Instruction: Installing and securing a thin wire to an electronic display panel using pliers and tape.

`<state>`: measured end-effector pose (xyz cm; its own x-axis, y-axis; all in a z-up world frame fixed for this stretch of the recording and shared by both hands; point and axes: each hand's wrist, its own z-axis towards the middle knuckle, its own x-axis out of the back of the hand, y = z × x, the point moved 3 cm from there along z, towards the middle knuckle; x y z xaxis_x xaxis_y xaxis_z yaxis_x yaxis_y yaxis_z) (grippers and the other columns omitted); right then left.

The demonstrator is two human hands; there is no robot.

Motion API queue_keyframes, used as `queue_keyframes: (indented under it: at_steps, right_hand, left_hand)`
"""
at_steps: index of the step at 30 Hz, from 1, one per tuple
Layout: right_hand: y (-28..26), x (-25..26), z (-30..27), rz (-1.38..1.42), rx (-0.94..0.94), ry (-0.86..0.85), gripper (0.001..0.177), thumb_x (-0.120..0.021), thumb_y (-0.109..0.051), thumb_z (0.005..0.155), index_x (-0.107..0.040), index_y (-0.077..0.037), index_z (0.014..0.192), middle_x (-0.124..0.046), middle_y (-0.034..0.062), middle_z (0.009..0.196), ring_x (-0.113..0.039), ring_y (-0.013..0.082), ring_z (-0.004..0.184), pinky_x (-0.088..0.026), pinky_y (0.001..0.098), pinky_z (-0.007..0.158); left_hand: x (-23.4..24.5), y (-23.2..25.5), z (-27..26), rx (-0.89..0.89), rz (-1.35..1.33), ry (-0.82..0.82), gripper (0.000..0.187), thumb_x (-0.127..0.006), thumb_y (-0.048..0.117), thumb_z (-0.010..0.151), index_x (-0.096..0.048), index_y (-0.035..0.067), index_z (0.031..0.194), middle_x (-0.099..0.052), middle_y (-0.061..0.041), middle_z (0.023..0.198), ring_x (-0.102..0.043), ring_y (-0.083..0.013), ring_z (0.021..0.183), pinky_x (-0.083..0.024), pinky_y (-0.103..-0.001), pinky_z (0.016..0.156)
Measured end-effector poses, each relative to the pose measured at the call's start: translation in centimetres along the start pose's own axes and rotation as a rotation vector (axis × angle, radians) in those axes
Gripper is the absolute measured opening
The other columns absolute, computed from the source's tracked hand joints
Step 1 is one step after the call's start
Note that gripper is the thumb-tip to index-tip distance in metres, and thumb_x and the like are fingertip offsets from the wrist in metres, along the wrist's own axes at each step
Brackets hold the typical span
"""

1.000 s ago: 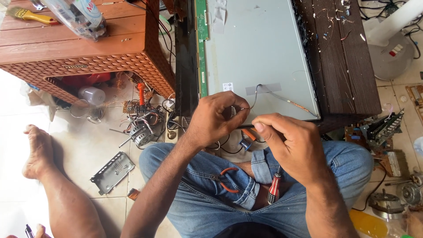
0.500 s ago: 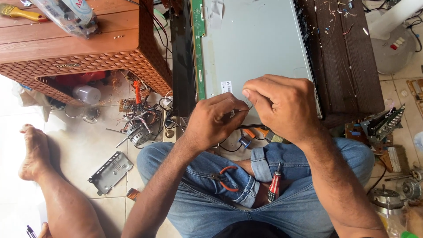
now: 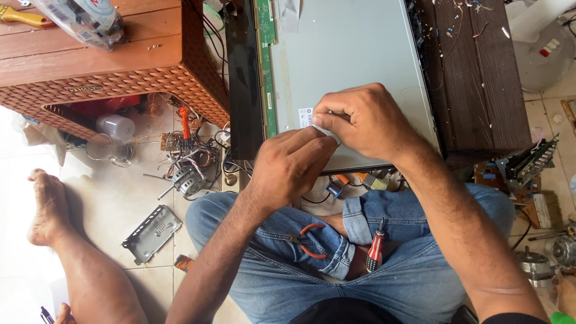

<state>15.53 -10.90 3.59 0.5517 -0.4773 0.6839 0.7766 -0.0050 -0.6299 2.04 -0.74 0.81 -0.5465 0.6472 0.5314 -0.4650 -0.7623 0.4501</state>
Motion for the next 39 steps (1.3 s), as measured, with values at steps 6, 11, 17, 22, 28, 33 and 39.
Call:
queue_keyframes:
  at_steps: [6,11,17,22,28,33,39]
  right_hand:
    - [0.4,0.4,0.8,0.062,-0.015,-0.051,0.016,-0.07,-0.01,0.096,-0.071,-0.011,0.08,-0.037,0.0021,0.048,-0.047,0.0166,0.052,-0.043,0.0346,0.052]
    - [2.5,-0.3,1.0,0.078,-0.058,-0.055,0.018,-0.077,-0.027,0.097,-0.075,-0.015,0.083,-0.051,0.0033,0.055,-0.049,0.0151,0.054,-0.044,0.0305,0.054]
    - [2.2,0.0,0.8,0.051,-0.101,0.037,0.016,-0.084,-0.027,0.093,-0.078,-0.015,0.084,-0.059,0.0049,0.067,-0.052,0.0163,0.055,-0.045,0.0318,0.055]
    - [2.5,-0.3,0.6,0.029,-0.139,0.058,0.015,-0.085,-0.025,0.091,-0.078,-0.015,0.083,-0.063,0.0038,0.071,-0.051,0.0147,0.053,-0.044,0.0297,0.052]
    - [2.7,-0.4,0.2,0.04,-0.177,0.062,0.011,-0.086,-0.024,0.089,-0.078,-0.017,0.085,-0.064,0.0015,0.075,-0.051,0.013,0.053,-0.043,0.0282,0.051]
    - [-0.3,1.1,-0.9,0.054,-0.11,0.21,0.016,-0.076,-0.007,0.092,-0.077,-0.016,0.106,-0.067,0.0013,0.098,-0.052,0.0116,0.052,-0.045,0.0267,0.052]
    - [-2.8,1.3,-3.6,-0.048,0.12,0.296,0.016,-0.08,-0.006,0.086,-0.079,-0.011,0.101,-0.069,0.0023,0.099,-0.052,0.0113,0.047,-0.043,0.0239,0.046]
  left_hand:
    - [0.4,0.3,0.9,-0.01,0.014,0.037,0.01,-0.071,0.005,0.095,-0.074,0.012,0.101,-0.068,-0.003,0.096,-0.066,-0.0226,0.066,-0.057,-0.035,0.058]
    - [0.4,0.4,1.0,0.112,-0.175,-0.019,0.008,-0.07,0.004,0.094,-0.073,0.009,0.099,-0.068,-0.005,0.084,-0.064,-0.0256,0.059,-0.054,-0.036,0.054]
    - [0.8,-0.6,0.6,0.321,-0.378,0.02,0.009,-0.077,0.003,0.09,-0.075,0.01,0.094,-0.061,0.0,0.065,-0.055,-0.0118,0.051,-0.048,-0.026,0.051]
    - [0.7,-0.8,0.3,0.478,-0.426,0.03,0.009,-0.08,0.004,0.087,-0.077,0.009,0.094,-0.062,-0.002,0.053,-0.052,-0.0081,0.044,-0.045,-0.022,0.051]
    - [0.2,-1.5,0.0,0.463,-0.571,0.109,0.024,-0.078,-0.001,0.088,-0.062,0.005,0.103,-0.078,-0.012,0.083,-0.061,-0.0106,0.051,-0.046,-0.024,0.052]
    - [0.1,-1.9,-0.3,0.449,-0.594,0.143,0.023,-0.078,-0.002,0.088,-0.059,0.004,0.101,-0.078,-0.015,0.087,-0.064,-0.0112,0.052,-0.046,-0.022,0.05]
    - [0.1,-2.7,-0.6,0.468,-0.657,0.175,0.024,-0.079,-0.003,0.087,-0.059,0.002,0.099,-0.076,-0.018,0.086,-0.065,-0.0113,0.053,-0.047,-0.021,0.051]
